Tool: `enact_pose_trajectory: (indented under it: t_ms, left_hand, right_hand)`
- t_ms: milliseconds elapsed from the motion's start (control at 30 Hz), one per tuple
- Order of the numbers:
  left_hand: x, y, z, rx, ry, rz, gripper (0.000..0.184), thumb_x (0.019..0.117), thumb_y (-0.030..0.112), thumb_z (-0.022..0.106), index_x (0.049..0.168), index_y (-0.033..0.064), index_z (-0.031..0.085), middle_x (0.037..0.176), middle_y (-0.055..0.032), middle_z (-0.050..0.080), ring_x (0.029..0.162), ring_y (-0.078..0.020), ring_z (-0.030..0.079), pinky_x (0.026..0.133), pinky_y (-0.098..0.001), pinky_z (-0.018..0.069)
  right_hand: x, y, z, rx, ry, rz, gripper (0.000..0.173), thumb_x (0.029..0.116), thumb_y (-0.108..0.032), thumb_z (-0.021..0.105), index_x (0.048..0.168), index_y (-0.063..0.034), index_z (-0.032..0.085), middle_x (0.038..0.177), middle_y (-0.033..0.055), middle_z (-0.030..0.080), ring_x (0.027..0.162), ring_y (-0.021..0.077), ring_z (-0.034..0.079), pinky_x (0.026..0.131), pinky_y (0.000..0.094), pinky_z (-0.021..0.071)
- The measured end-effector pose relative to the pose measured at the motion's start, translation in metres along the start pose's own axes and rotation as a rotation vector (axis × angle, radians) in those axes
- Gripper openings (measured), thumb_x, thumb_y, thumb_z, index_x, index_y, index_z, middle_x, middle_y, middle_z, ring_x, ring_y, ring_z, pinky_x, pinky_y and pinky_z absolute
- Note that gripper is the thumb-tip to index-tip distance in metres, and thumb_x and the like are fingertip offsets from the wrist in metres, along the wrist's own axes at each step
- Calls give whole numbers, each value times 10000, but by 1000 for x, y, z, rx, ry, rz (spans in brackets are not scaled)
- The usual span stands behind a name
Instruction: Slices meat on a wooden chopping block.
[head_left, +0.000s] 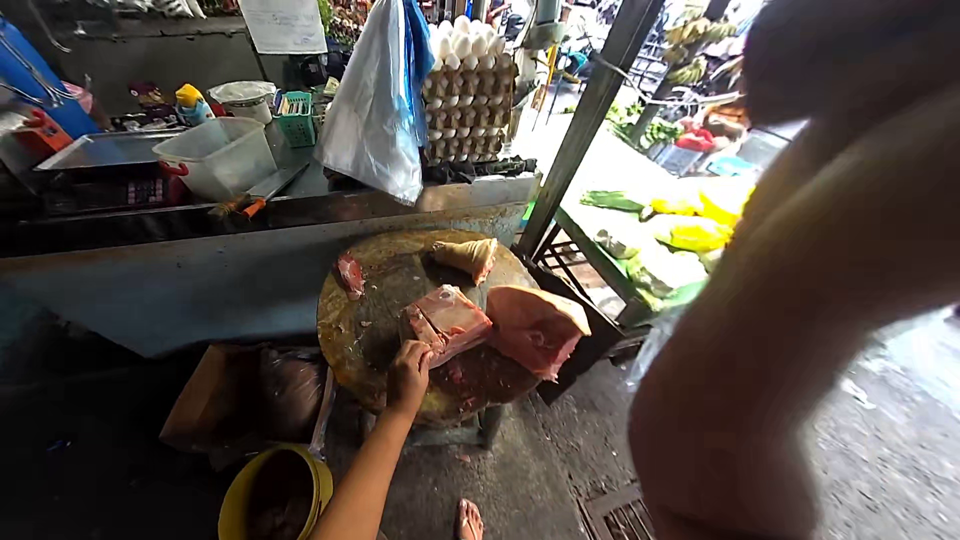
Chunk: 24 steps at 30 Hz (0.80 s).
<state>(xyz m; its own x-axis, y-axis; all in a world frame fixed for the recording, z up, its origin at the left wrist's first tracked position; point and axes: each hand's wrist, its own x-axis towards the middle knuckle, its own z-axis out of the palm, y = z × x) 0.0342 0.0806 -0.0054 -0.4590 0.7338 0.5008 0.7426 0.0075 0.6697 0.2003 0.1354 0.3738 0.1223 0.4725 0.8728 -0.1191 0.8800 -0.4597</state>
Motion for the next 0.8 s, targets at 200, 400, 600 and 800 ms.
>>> enact_pose_trajectory:
  t_ms: [200,400,600,800]
  left_hand:
    - [-12,-4,-16,-48,-77,-69,150,946,25,661,1022,-77,741,1124,-222,725,1075,-322,713,997,-430,560]
    - [12,6,-17,-17,-183,-33,160,947,27,656,1055,-29,760,1173,-196,720,1116,-306,699,1022,-414,546]
    - [2,-5,-8,-3,-98,39,118,879,-67,663,926,-44,769,1034,-214,745,1006,-347,730,940,-458,582]
    - [4,-6,-9,-26,-55,38,96,863,-44,702,945,-50,752,978,-208,727,924,-302,733,876,-412,601]
  right_hand:
    - [-339,142,-56,-751,-1143,1093,479,1064,-305,518,1429,1,475,1118,274,698,1050,446,700,915,623,541]
    - [-326,159,-41,-806,-1288,1275,480,1038,-271,560,1440,-23,473,1215,258,681,1148,429,671,963,606,524]
    - [-240,137,-53,-522,-1244,1245,388,1003,-278,640,1296,-25,612,1083,221,691,991,370,688,894,583,534]
    - [-77,24,-48,-147,-545,168,290,1034,-331,586,1102,-54,640,798,-60,645,654,1,617,578,227,567]
